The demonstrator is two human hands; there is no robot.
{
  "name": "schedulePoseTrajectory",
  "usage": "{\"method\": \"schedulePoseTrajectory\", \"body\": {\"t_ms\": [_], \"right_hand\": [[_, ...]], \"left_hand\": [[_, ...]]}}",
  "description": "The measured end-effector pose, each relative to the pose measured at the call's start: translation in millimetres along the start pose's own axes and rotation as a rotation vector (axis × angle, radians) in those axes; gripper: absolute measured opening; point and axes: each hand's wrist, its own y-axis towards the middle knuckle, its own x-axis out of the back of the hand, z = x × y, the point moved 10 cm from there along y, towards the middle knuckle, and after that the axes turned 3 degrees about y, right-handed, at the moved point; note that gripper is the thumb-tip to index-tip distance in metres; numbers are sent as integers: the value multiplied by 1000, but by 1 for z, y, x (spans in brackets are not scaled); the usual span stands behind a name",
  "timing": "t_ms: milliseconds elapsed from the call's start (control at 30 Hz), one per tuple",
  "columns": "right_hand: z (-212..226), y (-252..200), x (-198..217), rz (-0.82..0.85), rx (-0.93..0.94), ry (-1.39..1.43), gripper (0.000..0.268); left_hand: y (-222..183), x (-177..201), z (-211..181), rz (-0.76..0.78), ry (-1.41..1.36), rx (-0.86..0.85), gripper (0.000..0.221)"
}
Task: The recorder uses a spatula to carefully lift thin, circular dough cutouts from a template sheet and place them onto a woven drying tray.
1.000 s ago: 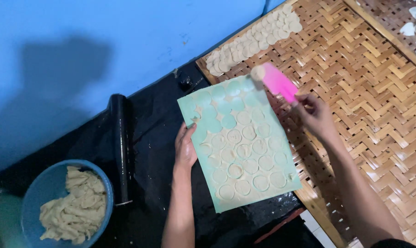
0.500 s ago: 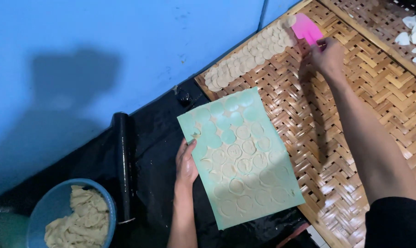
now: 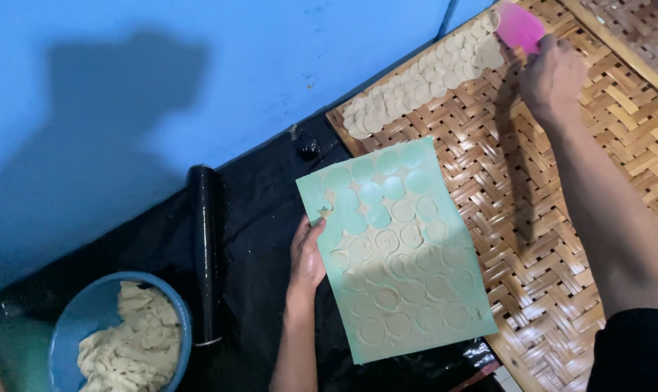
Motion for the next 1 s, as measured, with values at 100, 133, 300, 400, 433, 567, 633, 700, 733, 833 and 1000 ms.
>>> {"method": "schedulePoseTrajectory", "body": {"t_ms": [100, 133, 300, 400, 433, 567, 633, 700, 733, 833, 1000], "right_hand": [[19, 7, 5, 1, 56, -175, 43], [29, 7, 14, -4, 63, -168, 43], [40, -3, 43, -62, -18, -58, 46], [22, -21, 39, -207, -18, 30, 40], [36, -42, 55, -197, -13, 32, 40], [139, -126, 148, -190, 205, 462, 13], [183, -171, 176, -79, 205, 607, 15], [216, -215, 152, 394, 65, 732, 25], [223, -228, 154, 395, 59, 732, 25], [251, -253, 156, 473, 113, 692, 29], [283, -264, 164, 414, 299, 641, 32]], "left_hand": [[-3, -4, -4, -29, 37, -18, 40], [-2, -1, -2, -34, 39, -28, 40], [-5, 2, -4, -30, 91, -114, 39], [3, 11, 2, -61, 106, -142, 41], [1, 15, 5, -71, 104, -138, 41], [7, 23, 7, -77, 59, -197, 44], [8, 23, 8, -71, 45, -205, 45], [8, 21, 6, -52, 46, -211, 44], [5, 22, 8, -52, 47, -206, 44], [8, 19, 7, -42, 56, -196, 44], [4, 15, 4, -52, 74, -193, 41]]}}
